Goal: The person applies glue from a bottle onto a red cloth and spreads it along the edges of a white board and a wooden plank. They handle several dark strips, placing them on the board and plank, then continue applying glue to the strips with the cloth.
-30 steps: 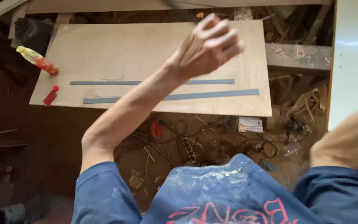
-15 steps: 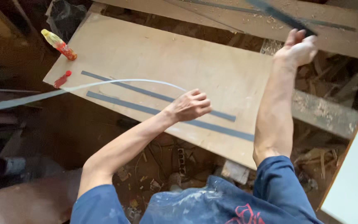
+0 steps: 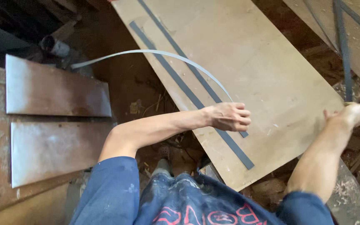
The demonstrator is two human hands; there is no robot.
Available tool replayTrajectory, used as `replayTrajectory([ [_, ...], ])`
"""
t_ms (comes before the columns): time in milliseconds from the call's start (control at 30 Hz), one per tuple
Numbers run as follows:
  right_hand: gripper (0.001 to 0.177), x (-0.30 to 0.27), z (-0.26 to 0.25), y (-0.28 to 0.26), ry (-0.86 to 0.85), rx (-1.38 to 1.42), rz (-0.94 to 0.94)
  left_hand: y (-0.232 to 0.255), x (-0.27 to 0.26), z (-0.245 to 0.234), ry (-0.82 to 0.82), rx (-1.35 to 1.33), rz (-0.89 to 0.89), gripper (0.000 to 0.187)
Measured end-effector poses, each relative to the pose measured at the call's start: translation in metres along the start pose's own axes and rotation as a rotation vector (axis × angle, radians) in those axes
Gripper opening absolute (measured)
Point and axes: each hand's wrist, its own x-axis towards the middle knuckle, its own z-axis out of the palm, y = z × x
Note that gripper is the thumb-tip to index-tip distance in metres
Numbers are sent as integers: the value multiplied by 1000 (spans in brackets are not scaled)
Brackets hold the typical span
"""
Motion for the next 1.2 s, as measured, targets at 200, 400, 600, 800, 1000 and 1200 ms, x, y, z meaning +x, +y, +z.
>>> replayTrajectory([
  [200,54,-172,33,20,-1286,-110,541,42,4,14,-154,-31,49,9],
  [400,60,-272,88,26,-1708,-313,407,86,-21,41,-251,-116,76,14],
  [600,47,-293,84,68,-1325,-611,-538,112,-53,53,80,18,-98,50],
  [800,49,-272,45,99,-1026,-1300,-525,153,-138,50,189,-211,-472,37],
  [1000,51,-258,21,132,-920,-1410,-435,195,-273,28,248,-200,-918,9],
  [1200,55,-242,7,153,-825,-1464,-559,236,-378,6,238,-281,-1295,8],
])
